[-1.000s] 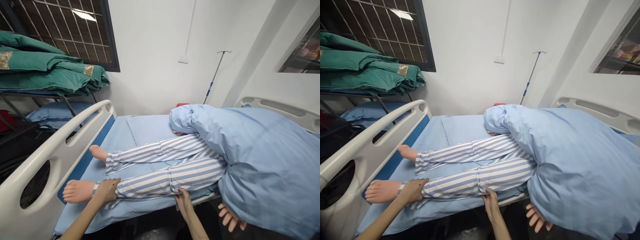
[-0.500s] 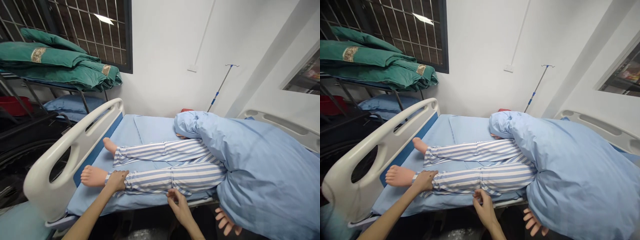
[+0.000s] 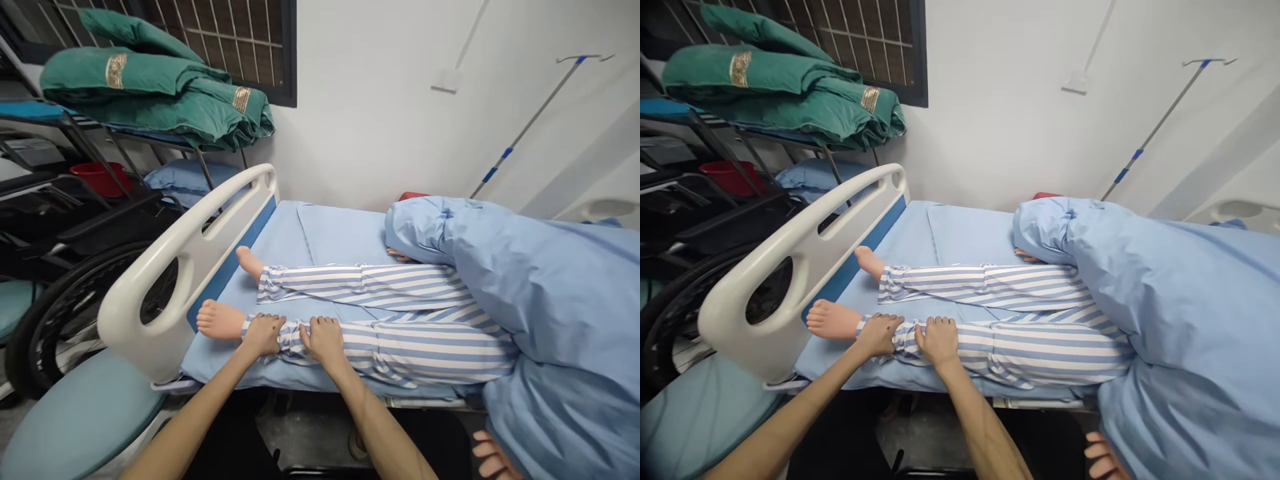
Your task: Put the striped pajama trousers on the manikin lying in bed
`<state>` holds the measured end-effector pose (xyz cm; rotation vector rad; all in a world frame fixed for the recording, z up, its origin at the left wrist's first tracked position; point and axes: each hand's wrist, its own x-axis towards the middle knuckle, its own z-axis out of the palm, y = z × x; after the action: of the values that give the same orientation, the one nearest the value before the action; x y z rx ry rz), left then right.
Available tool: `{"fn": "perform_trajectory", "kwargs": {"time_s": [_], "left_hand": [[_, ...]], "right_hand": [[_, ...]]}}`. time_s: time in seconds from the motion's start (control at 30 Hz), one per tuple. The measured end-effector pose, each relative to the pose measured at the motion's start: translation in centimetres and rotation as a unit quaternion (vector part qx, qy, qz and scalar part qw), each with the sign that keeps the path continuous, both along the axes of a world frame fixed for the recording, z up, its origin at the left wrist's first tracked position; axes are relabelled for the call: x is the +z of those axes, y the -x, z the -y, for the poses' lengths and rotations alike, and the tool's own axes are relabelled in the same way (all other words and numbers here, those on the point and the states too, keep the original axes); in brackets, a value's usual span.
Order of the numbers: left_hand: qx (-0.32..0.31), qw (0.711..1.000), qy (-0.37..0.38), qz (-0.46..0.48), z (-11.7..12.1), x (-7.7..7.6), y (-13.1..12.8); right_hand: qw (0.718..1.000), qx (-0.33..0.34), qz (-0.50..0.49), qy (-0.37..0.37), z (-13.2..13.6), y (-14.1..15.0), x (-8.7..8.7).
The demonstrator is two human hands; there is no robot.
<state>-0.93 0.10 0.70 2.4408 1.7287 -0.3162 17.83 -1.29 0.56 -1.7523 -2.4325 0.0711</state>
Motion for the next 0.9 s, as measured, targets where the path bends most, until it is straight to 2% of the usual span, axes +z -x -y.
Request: {"fn": "perform_trajectory", "kwargs": {"time_s": [0.63,0.9], "left_hand": [[-0.007,1.000,-0.019,-0.007,-0.03,0.01,-0.43],[0.006,1.000,-0.013,-0.012,0.10,0.51,-0.77]], "right_hand": [[0.999,-0.001,0.043,0.000,0.00,-0.46,0.17],[0.999,0.001,0.041,0.001,-0.01,-0.51,0.11]]}}
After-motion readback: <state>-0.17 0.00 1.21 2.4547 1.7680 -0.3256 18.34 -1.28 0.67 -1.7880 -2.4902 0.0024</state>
